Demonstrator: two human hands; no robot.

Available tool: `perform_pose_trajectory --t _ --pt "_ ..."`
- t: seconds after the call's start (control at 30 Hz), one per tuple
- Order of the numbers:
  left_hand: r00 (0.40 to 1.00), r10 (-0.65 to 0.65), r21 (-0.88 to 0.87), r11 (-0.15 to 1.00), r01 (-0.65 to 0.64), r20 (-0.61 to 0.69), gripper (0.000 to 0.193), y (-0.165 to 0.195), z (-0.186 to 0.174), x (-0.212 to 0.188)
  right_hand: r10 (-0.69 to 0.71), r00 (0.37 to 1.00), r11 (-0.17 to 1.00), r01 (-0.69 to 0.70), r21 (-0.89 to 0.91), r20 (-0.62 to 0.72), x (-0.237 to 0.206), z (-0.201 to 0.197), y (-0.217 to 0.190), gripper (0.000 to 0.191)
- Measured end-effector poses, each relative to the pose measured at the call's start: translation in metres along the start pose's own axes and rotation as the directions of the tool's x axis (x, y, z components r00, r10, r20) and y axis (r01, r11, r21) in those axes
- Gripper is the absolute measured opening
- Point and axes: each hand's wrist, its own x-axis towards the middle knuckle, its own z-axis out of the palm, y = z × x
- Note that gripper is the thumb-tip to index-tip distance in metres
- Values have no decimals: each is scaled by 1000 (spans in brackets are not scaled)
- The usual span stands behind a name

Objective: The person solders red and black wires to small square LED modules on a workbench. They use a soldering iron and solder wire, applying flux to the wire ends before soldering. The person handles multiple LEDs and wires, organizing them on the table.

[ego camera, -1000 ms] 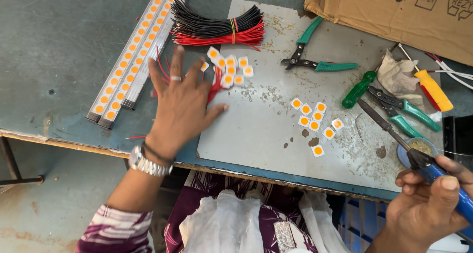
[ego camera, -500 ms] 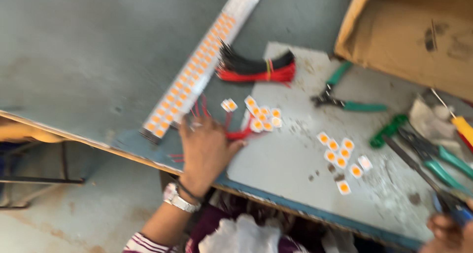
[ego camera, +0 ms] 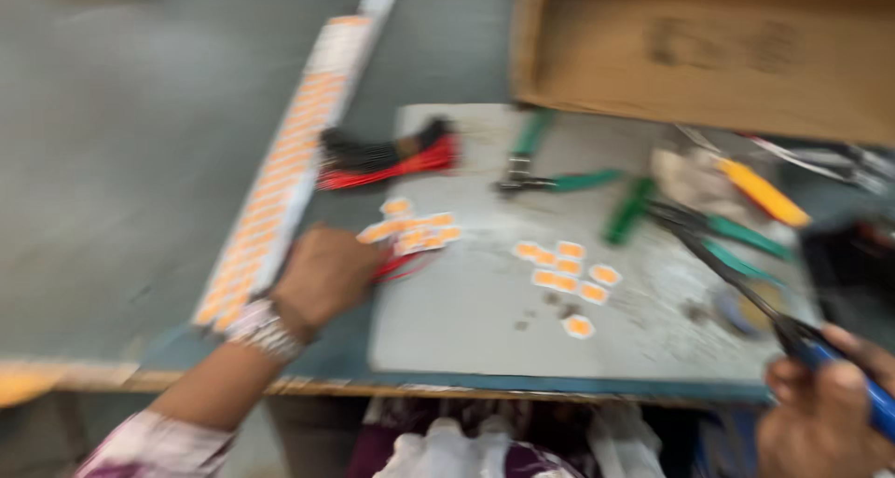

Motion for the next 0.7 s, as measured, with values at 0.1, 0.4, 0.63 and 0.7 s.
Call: perform_pose_trajectory --t 0.1,0.4,0.63,0.7 --pt "962 -17 -8 1000 20 274 51 -19 18 4 -219 966 975 211 -75 -138 -17 -14 -49 33" --pt "794 -226 91 973 212 564 44 -50 71 54 -535 760 797 309 -518 -370 18 -85 -116 31" --pt "832 -302 -444 734 514 465 44 -75 82 14 -357 865 891 204 -405 -351 78 -118 -68 24" --pt "840 -342 -631 554 542 422 44 -71 77 -9 -262 902 933 145 -331 -343 87 -113 -53 28"
